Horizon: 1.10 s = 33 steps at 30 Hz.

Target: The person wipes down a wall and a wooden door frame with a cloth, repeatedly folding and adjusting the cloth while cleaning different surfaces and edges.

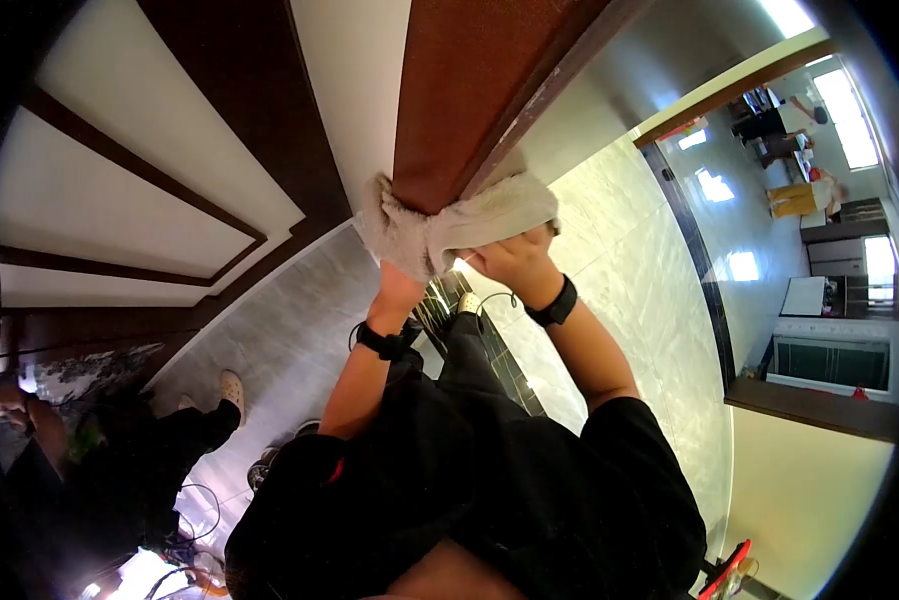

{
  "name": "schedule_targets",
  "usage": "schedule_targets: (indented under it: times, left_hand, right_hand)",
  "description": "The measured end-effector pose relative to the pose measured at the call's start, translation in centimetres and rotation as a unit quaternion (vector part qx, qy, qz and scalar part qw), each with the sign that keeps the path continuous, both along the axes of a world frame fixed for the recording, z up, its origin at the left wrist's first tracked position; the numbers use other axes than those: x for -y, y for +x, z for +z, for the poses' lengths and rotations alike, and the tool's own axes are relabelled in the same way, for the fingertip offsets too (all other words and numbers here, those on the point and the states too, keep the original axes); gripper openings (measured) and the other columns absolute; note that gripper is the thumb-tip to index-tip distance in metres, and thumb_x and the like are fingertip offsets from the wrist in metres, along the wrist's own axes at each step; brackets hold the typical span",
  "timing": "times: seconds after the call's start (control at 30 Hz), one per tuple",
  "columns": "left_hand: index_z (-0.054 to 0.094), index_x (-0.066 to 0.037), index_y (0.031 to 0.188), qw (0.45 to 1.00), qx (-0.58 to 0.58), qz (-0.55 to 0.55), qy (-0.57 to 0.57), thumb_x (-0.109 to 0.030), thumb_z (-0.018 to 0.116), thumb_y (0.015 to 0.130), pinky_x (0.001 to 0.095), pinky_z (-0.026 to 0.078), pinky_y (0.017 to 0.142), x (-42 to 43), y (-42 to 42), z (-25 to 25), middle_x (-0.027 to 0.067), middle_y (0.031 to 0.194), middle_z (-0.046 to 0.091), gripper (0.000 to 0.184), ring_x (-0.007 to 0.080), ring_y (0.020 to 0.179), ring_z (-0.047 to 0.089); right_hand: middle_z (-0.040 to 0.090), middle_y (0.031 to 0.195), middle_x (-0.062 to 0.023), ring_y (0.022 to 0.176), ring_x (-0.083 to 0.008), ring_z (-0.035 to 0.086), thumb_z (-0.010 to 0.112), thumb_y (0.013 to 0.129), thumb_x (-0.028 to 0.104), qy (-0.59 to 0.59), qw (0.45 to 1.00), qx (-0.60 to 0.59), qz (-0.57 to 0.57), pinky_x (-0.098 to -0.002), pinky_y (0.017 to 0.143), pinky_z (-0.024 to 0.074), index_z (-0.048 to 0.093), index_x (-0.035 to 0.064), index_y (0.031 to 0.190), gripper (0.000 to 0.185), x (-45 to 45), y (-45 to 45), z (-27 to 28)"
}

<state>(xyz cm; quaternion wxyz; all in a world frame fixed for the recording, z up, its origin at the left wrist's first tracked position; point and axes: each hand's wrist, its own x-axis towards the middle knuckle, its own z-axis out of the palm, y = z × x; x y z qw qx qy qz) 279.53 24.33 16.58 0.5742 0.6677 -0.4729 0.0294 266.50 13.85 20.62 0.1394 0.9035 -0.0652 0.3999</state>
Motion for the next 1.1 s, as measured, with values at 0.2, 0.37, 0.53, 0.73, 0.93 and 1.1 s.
schedule_targets:
  times: [0.2, 0.37, 0.53, 0.73, 0.93, 1.1]
  left_hand:
    - [0.044, -0.011, 0.130, 0.973, -0.020, -0.077, 0.215, -0.026, 0.069, 0.070, 0.0421, 0.034, 0.104, -1.0, 0.1, -5.4, 0.0198, 0.136, 0.036, 0.067, 0.0399, 0.120, 0.039]
    - [0.049, -0.010, 0.128, 0.995, -0.046, 0.000, 0.090, -0.019, 0.062, 0.083, 0.0430, 0.032, 0.103, -2.2, -3.3, 0.4, 0.0191, 0.136, 0.037, 0.048, 0.0384, 0.121, 0.041]
    - [0.062, -0.005, 0.106, 0.993, 0.029, -0.064, -0.098, -0.008, 0.058, 0.079, 0.0429, 0.043, 0.084, -2.5, -2.6, 6.1, 0.0192, 0.108, 0.056, 0.028, 0.0384, 0.097, 0.053]
    - [0.064, -0.006, 0.100, 0.991, 0.032, -0.028, -0.124, -0.006, 0.061, 0.076, 0.0438, 0.047, 0.081, -1.4, -1.7, 4.1, 0.0162, 0.098, 0.062, 0.024, 0.0367, 0.095, 0.059]
    - [0.063, -0.003, 0.106, 0.992, -0.045, -0.035, -0.116, -0.005, 0.065, 0.071, 0.0345, 0.046, 0.075, -0.4, -0.6, 4.9, 0.0138, 0.092, 0.058, 0.036, 0.0307, 0.085, 0.058]
    - [0.067, -0.004, 0.098, 0.985, -0.094, -0.082, -0.119, -0.006, 0.065, 0.066, 0.0323, 0.045, 0.071, -1.3, 0.6, 5.3, 0.0129, 0.088, 0.055, 0.032, 0.0294, 0.084, 0.054]
  right_hand:
    - [0.065, 0.089, 0.0027, 0.091, -0.0186, 0.060, 0.078, 0.061, 0.023, -0.015, 1.000, 0.000, 0.004, -0.0356, 0.083, 0.0454, 0.070, 0.0188, 0.080, 0.021, -1.7, 0.2, -0.4]
    - [0.066, 0.093, -0.0034, 0.092, -0.0253, 0.061, 0.072, 0.068, 0.029, -0.047, 0.996, -0.008, -0.073, -0.0380, 0.086, 0.0454, 0.070, 0.0143, 0.082, 0.020, -1.8, -0.5, 4.0]
    - [0.046, 0.126, -0.0316, 0.120, -0.0533, 0.036, 0.059, 0.078, 0.029, 0.027, 0.984, 0.166, -0.060, -0.0515, 0.103, 0.0275, 0.053, -0.0095, 0.114, 0.054, -0.2, 1.9, 13.4]
    - [0.047, 0.127, -0.0258, 0.119, -0.0458, 0.039, 0.057, 0.078, 0.029, 0.107, 0.972, 0.201, 0.055, -0.0492, 0.103, 0.0253, 0.049, -0.0061, 0.120, 0.055, 0.5, 3.8, 11.1]
    - [0.057, 0.110, -0.0177, 0.104, -0.0380, 0.051, 0.063, 0.073, 0.027, 0.172, 0.975, 0.113, 0.080, -0.0466, 0.094, 0.0352, 0.058, 0.0006, 0.106, 0.042, 0.4, 3.6, 7.1]
    - [0.060, 0.106, -0.0129, 0.102, -0.0357, 0.054, 0.068, 0.071, 0.034, 0.337, 0.938, 0.038, 0.077, -0.0465, 0.091, 0.0381, 0.062, 0.0071, 0.102, 0.041, -0.9, 3.0, 4.3]
